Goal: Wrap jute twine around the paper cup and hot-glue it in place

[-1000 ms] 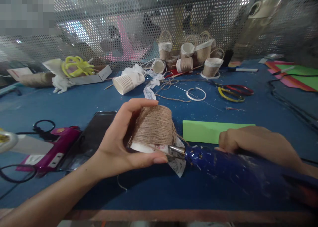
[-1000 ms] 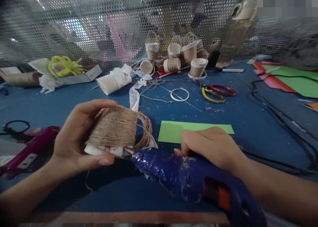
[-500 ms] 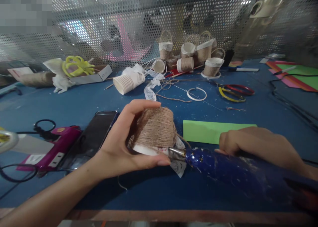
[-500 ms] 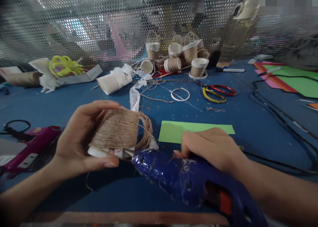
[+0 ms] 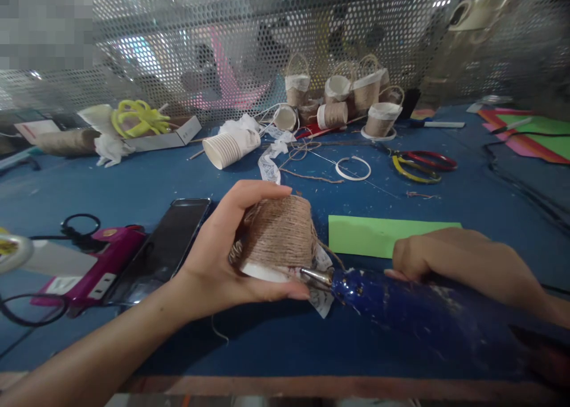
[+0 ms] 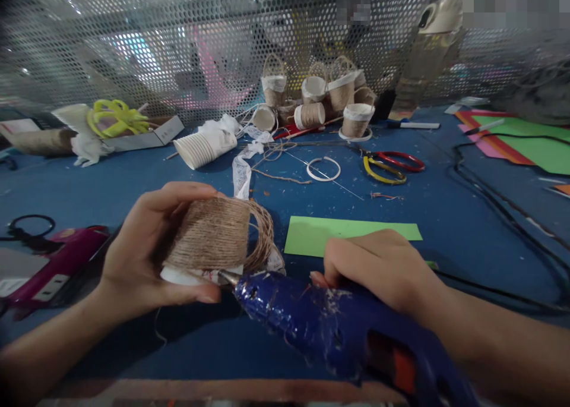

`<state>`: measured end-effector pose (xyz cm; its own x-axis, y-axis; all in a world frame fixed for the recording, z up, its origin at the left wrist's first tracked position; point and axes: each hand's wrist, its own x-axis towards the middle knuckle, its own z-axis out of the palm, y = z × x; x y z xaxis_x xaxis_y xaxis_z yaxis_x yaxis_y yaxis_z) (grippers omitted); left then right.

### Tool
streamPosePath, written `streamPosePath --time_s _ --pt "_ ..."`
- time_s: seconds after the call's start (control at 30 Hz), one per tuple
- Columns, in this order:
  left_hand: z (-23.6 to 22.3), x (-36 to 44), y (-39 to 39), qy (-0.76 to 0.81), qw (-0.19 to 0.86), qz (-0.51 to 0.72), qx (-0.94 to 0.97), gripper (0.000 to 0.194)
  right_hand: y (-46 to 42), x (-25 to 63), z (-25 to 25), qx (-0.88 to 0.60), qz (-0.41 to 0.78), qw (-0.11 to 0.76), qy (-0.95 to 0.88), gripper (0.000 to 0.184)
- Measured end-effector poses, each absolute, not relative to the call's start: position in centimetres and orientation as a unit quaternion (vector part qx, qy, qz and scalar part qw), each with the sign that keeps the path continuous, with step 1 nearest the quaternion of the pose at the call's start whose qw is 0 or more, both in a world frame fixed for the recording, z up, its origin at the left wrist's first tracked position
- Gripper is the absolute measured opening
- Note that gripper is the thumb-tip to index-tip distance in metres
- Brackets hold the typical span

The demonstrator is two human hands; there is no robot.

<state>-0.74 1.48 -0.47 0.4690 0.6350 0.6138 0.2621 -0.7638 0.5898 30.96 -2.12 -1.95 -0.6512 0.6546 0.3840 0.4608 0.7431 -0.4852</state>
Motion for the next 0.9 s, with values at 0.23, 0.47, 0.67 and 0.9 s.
streamPosePath --time_s 0.23,0.47,0.67,0.9 --pt "-0.4 -0.6 1.6 0.240 0.183 0.421 0.855 0.085 -2.9 29.6 -1.8 -0.357 0.121 0.296 -0.877 0.039" --pt "-0.5 -0.7 1.6 0.244 0.212 0.452 0.832 0.086 -2.6 30.1 -1.6 -0.319 0.161 0.281 -0.891 0.031" --pt "-0.4 -0.9 1.6 0.231 0.246 0.488 0.805 0.086 -2.0 31.0 -1.8 -0.312 0.176 0.266 -0.895 0.028" --pt "-0.3 -0.8 1.5 0.212 0.255 0.506 0.796 0.087 -2.6 30.3 -1.5 -0.365 0.154 0.275 -0.876 0.039"
